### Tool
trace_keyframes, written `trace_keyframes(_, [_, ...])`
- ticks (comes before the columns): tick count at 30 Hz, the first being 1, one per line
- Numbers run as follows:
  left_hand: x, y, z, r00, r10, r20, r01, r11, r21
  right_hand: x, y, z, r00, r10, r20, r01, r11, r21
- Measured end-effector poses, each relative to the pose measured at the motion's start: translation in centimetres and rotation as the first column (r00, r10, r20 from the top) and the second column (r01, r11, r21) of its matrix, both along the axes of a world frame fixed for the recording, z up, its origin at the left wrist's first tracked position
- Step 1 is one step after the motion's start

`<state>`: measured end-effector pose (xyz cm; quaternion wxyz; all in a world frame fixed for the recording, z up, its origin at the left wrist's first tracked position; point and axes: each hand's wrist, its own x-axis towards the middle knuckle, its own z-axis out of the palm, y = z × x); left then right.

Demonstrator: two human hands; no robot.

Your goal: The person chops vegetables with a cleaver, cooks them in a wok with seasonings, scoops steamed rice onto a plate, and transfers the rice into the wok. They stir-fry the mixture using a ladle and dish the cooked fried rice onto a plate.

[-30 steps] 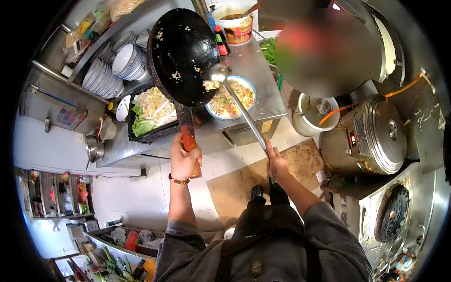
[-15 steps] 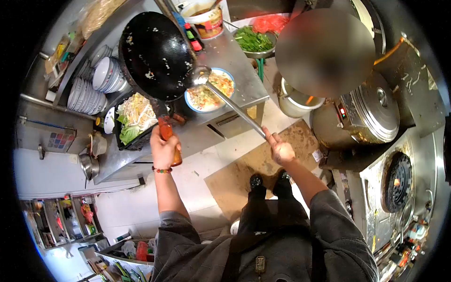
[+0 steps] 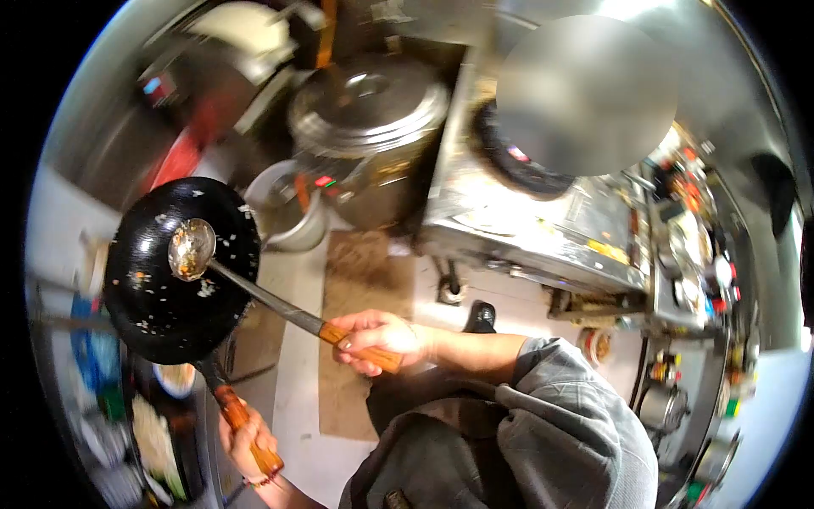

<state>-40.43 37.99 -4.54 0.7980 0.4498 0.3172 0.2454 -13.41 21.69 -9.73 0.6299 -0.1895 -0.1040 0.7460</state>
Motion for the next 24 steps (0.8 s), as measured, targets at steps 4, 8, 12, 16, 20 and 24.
trace_keyframes(4, [13.4, -7.4, -1.3, 0.944, -0.250, 0.215, 0.303, 0.913, -0.272, 9.5, -11.3, 2.6, 0.922, -0.173, 0.345, 0.205, 0.977, -0.056])
trace_keyframes(8, [28.2, -16.4, -3.8, 0.803, -0.341, 0.489, 0.579, 0.639, -0.506, 23.7, -26.5, -2.8, 0.516, -0.395, 0.760, 0.765, 0.612, -0.201])
trace_keyframes(12, [40.8, -24.5, -6.8, 0.681, -0.328, 0.654, 0.730, 0.376, -0.571, 39.6, -44.9, -6.5, -0.246, 0.286, 0.926, 0.964, 0.167, 0.204])
trace_keyframes(16, [49.8, -31.1, -7.6, 0.643, -0.317, 0.697, 0.766, 0.249, -0.593, 52.6, -56.2, -9.8, -0.142, 0.663, 0.735, 0.989, 0.057, 0.139])
trace_keyframes(20, [54.0, -33.2, -8.9, 0.744, -0.327, 0.584, 0.651, 0.156, -0.743, 61.5, -61.9, -13.9, -0.195, 0.847, 0.495, 0.964, 0.073, 0.255])
trace_keyframes(24, [55.1, -31.8, -13.7, 0.618, -0.551, 0.561, 0.716, 0.100, -0.691, 65.8, -64.2, -14.3, -0.080, 0.953, 0.293, 0.997, 0.079, 0.013])
